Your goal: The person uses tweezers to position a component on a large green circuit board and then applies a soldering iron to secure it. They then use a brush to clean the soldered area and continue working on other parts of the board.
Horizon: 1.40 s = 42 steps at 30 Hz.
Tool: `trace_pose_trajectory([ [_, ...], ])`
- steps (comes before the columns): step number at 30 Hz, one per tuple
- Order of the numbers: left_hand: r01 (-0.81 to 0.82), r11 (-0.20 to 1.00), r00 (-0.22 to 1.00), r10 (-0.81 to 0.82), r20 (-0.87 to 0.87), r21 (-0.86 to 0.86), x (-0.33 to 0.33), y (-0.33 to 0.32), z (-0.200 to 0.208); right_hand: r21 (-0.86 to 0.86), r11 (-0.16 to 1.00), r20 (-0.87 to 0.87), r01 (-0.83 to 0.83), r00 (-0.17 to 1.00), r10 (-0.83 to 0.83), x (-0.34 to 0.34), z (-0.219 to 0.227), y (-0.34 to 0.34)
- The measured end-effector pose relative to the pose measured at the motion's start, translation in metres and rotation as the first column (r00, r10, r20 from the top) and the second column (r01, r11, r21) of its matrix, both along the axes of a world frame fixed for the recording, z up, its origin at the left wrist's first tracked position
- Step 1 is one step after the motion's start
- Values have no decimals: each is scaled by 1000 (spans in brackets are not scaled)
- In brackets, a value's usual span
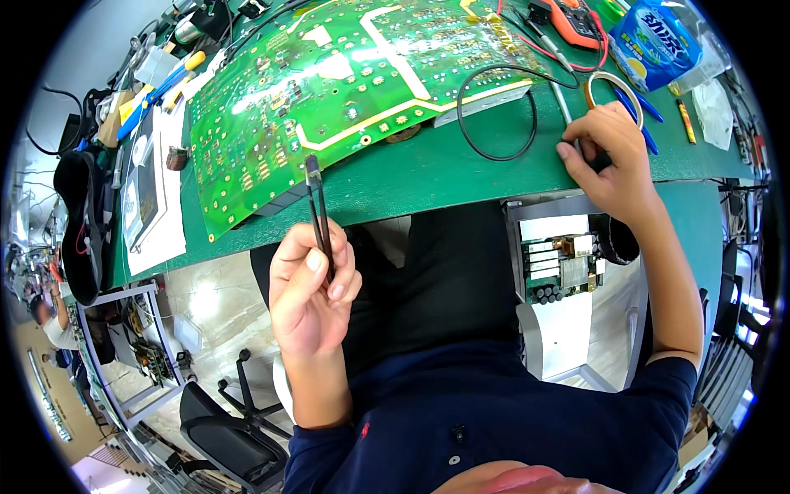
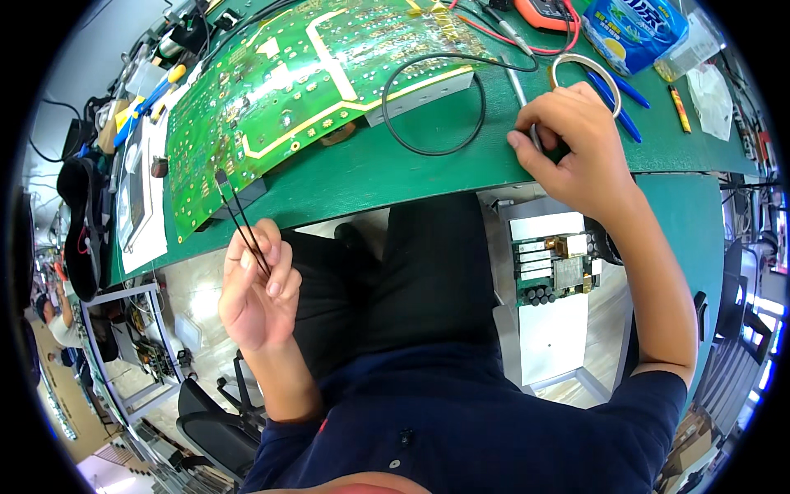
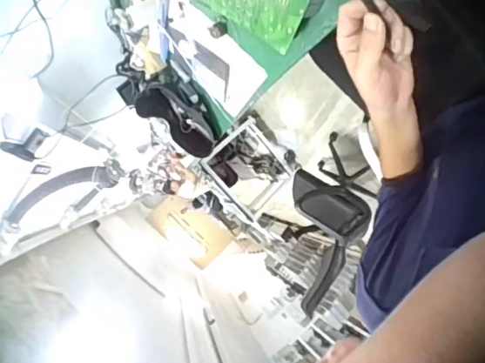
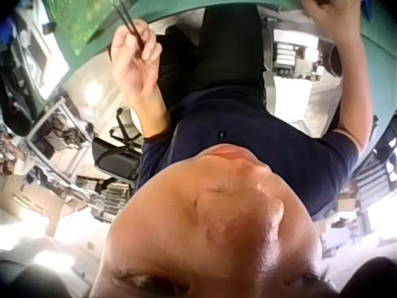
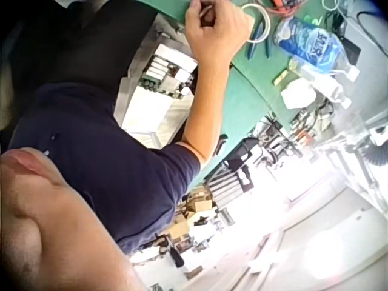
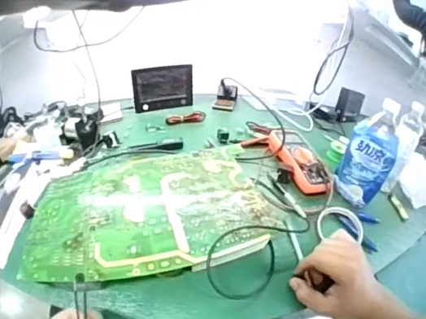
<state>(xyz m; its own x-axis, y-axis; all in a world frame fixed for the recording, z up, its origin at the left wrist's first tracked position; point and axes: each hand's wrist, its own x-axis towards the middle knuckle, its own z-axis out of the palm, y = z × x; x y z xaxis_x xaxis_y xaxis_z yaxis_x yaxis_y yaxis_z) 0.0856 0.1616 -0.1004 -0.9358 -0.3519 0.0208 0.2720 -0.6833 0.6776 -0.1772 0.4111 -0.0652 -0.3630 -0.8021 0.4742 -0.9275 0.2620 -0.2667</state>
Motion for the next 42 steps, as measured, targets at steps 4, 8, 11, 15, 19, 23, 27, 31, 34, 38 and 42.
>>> trace_pose_trajectory([
  [4,-13,1000,999,14,32,-16,-4,9,2,61,998,-13,31,999,-30,6,6,6],
  [8,-35,999,999,36,39,-31,-5,16,0,-10,994,-46,108,993,-109,6,6,6],
  [11,-12,999,999,14,52,-38,-7,18,0,-117,977,18,176,984,-175,-3,4,7],
  [15,-6,999,998,9,54,-51,-8,20,0,-154,955,78,253,967,-244,-18,6,11],
  [19,8,1000,996,-6,84,-25,-9,21,2,-95,932,115,349,934,-338,-33,13,11],
  [23,80,992,996,-83,28,98,-10,20,0,56,960,51,274,959,-277,-64,23,-22],
  [27,206,893,979,-187,-86,400,-12,24,-1,274,915,20,295,950,-312,-85,22,-50],
  [31,278,861,961,-249,-125,427,-15,31,-7,223,953,156,204,958,-241,-106,11,-44],
  [34,292,843,956,-259,-135,451,-14,33,-14,220,947,285,232,914,-290,-96,21,-44],
  [38,273,842,961,-257,-98,465,-15,35,-17,45,985,307,169,936,-175,-103,19,-30],
  [42,251,834,966,-251,-66,492,-17,39,-17,-94,976,425,195,895,-138,-76,44,-12],
])
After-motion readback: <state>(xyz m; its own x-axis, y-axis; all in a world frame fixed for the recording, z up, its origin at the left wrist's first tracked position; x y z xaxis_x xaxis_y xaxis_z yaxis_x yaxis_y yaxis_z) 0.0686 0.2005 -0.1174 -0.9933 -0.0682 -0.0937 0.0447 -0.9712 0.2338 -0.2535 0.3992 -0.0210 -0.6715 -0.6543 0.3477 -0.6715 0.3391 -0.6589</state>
